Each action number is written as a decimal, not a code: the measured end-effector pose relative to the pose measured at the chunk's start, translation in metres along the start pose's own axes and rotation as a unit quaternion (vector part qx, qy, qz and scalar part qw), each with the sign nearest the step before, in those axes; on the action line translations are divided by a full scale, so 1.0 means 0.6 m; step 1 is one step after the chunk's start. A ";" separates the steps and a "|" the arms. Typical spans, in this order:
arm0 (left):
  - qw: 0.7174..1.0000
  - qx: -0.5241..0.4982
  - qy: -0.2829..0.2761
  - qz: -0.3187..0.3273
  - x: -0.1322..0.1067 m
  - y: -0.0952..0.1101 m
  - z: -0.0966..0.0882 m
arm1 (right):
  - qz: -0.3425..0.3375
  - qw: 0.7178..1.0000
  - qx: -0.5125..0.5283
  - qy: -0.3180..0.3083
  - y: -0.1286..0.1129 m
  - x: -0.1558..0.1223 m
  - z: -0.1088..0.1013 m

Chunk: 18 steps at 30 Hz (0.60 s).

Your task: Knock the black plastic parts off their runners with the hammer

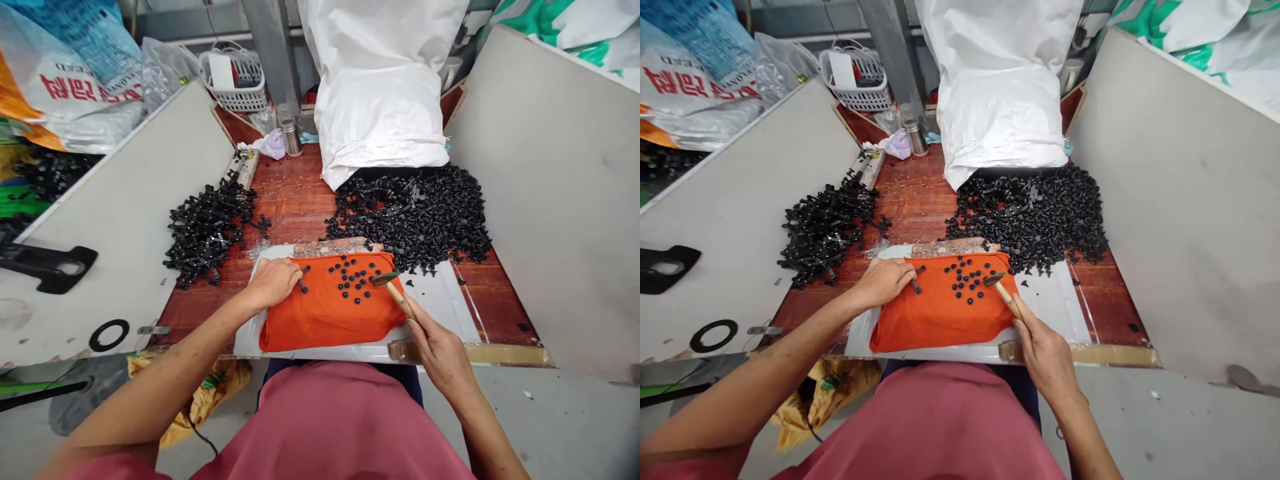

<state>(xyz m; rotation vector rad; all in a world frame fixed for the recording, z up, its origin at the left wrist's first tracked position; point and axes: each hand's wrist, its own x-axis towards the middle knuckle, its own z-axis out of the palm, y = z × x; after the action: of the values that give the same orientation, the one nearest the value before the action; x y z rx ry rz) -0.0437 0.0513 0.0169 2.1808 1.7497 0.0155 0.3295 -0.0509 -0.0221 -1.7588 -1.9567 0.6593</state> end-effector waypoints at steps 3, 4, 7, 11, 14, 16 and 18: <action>0.999 -0.029 0.021 0.027 0.005 0.012 0.001 | 0.011 1.000 -0.002 -0.008 0.006 -0.008 0.012; 0.998 -0.044 0.017 0.030 0.009 0.017 0.004 | 0.015 1.000 -0.002 -0.011 0.007 -0.009 0.015; 0.995 -0.094 0.000 0.033 0.021 0.032 0.023 | 0.031 0.999 -0.003 -0.016 0.007 -0.010 0.021; 0.990 -0.134 0.020 0.038 0.034 0.046 0.046 | 0.041 0.999 -0.004 -0.016 0.008 -0.010 0.023; 0.993 -0.109 0.035 0.038 0.037 0.050 0.049 | 0.047 0.999 -0.013 -0.020 0.007 -0.011 0.022; 0.994 -0.097 0.039 0.043 0.037 0.050 0.047 | 0.052 0.998 -0.017 -0.021 0.007 -0.011 0.022; 0.994 -0.088 0.045 0.053 0.036 0.050 0.045 | 0.054 0.998 -0.014 -0.023 0.007 -0.011 0.022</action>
<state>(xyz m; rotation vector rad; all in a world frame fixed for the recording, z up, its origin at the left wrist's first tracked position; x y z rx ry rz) -0.0043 0.0597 -0.0047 2.1690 1.6105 0.2877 0.3255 -0.0581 -0.0353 -1.8937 -1.9199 0.7188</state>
